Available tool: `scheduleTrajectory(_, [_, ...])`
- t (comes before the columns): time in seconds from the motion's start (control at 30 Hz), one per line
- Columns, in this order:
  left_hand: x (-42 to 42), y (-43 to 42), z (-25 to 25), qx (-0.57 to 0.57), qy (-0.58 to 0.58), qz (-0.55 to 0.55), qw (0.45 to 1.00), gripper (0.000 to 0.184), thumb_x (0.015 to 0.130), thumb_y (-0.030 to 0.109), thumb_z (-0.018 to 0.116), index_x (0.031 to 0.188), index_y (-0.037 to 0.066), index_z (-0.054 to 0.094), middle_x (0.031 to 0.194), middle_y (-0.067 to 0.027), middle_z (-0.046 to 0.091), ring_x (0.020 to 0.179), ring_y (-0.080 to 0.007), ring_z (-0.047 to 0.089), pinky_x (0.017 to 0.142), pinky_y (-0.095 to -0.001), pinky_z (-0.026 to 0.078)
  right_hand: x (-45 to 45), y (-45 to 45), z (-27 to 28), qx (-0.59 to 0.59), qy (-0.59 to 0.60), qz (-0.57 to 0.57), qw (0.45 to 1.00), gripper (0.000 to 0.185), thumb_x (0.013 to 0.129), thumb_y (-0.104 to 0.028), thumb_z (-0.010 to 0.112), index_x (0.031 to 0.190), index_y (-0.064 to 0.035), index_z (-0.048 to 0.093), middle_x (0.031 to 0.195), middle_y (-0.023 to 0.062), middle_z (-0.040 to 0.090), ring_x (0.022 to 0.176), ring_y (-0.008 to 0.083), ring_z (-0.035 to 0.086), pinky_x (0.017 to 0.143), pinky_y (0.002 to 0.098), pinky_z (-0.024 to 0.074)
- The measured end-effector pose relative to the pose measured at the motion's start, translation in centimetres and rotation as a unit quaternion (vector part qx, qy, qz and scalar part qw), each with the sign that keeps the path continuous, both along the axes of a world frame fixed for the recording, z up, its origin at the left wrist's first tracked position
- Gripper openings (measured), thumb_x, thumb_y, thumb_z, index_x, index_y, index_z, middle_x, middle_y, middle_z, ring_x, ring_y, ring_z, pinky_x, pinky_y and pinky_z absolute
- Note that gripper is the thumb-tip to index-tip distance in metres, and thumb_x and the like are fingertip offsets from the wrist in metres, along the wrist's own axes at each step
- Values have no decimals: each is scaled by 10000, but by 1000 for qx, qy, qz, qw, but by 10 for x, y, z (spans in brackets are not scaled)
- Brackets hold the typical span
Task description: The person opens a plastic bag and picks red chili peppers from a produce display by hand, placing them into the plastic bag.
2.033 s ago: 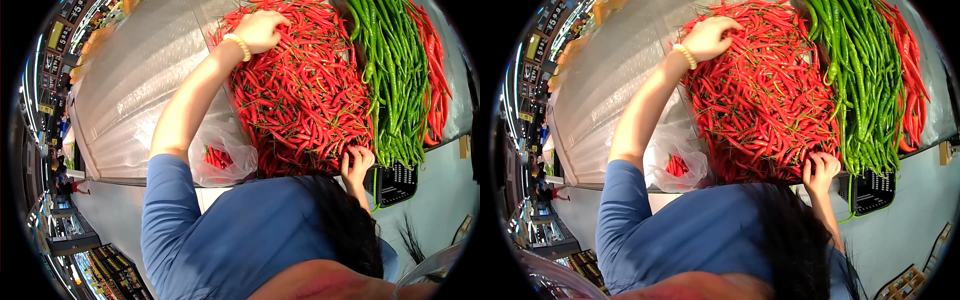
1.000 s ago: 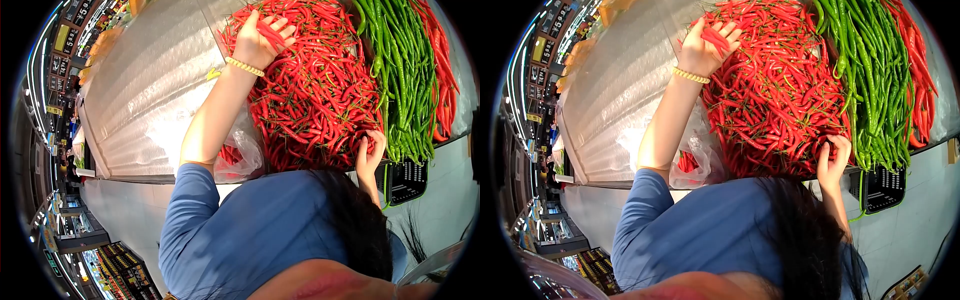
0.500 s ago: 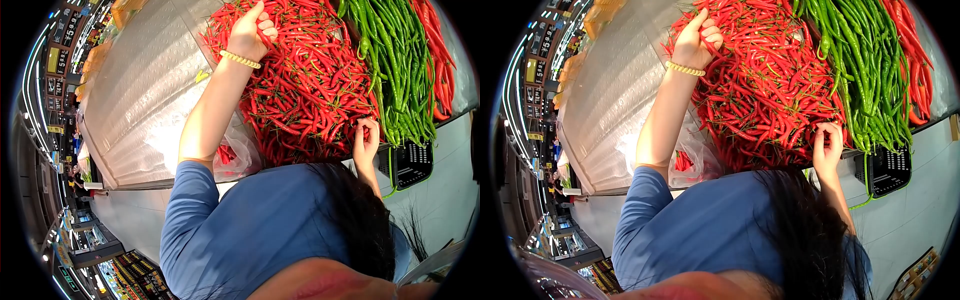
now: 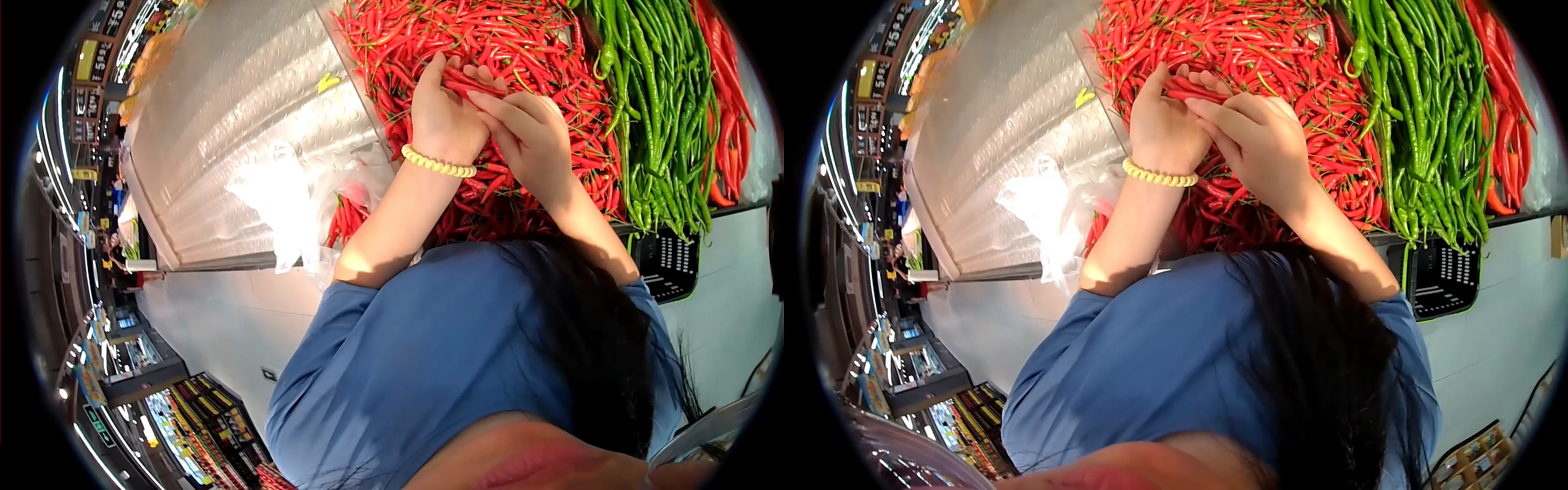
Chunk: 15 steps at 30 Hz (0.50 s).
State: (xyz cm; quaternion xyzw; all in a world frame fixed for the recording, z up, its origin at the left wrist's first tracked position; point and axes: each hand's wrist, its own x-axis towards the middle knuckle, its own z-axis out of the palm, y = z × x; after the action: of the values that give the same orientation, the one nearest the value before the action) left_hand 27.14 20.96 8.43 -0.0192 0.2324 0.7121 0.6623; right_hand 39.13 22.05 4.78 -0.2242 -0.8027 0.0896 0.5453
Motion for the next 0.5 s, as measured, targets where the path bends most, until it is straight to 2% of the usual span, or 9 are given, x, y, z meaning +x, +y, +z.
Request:
scheduleTrajectory(0.03, [-1, -1, -4, -6, -5, 17, 1000, 287, 917, 349, 481, 810, 83, 457, 719, -43, 491, 678, -204, 505, 728, -372, 472, -2, 0, 0, 8, -13, -2, 1000, 199, 736, -100, 671, 934, -91, 664, 757, 33, 591, 667, 219, 587, 587, 334, 445])
scheduleTrajectory(0.13, [-2, -6, -14, 27, -16, 27, 999, 376, 887, 446, 516, 802, 85, 454, 698, -49, 492, 681, -210, 508, 727, -369, 469, -9, -2, 8, 6, 15, 31, 999, 178, 730, -106, 676, 904, -76, 656, 780, 38, 619, 708, 222, 612, 613, 322, 465])
scheduleTrajectory(0.17, [0, -6, -15, 22, -6, 38, 999, 481, 855, 558, 496, 799, 82, 455, 681, -49, 493, 675, -213, 507, 711, -351, 470, -10, -2, 14, -4, 22, 58, 998, 147, 737, -84, 674, 875, -45, 643, 795, 60, 639, 715, 219, 629, 632, 318, 483])
scheduleTrajectory(0.27, [8, -5, -15, -17, -16, 89, 996, 562, 837, 646, 427, 818, 85, 459, 696, -45, 494, 660, -211, 500, 647, -334, 460, -17, -2, 14, -84, 84, 102, 988, 124, 751, -39, 658, 868, -15, 624, 791, 99, 638, 677, 220, 628, 621, 296, 493])
scheduleTrajectory(0.3, [5, -5, -24, 7, -13, 56, 998, 616, 823, 698, 366, 862, 91, 462, 735, -50, 513, 683, -214, 521, 587, -326, 439, -18, -2, 11, -109, 89, 113, 984, 124, 813, -31, 620, 930, -7, 586, 774, 102, 638, 640, 163, 622, 595, 249, 491])
scheduleTrajectory(0.4, [4, 1, -36, 35, -31, 52, 998, 618, 821, 705, 357, 896, 99, 455, 763, -53, 521, 689, -212, 529, 551, -321, 418, -23, 2, 7, -256, 215, 242, 911, 117, 868, -56, 577, 972, -18, 538, 746, 65, 632, 640, 96, 598, 580, 208, 478])
scheduleTrajectory(0.43, [5, 3, -34, 35, -26, 57, 997, 557, 847, 653, 360, 890, 106, 459, 749, -45, 517, 672, -201, 522, 544, -313, 416, -26, 6, 10, -273, 255, 277, 885, 89, 909, -89, 528, 972, -27, 514, 724, 33, 616, 633, 59, 571, 571, 197, 469])
scheduleTrajectory(0.5, [9, 7, -23, 32, -14, 66, 997, 441, 900, 550, 366, 879, 121, 465, 723, -29, 509, 638, -181, 507, 530, -298, 411, -27, 21, 23, -335, 253, 256, 871, 89, 915, -97, 519, 968, -27, 512, 715, 36, 612, 627, 64, 569, 576, 193, 468])
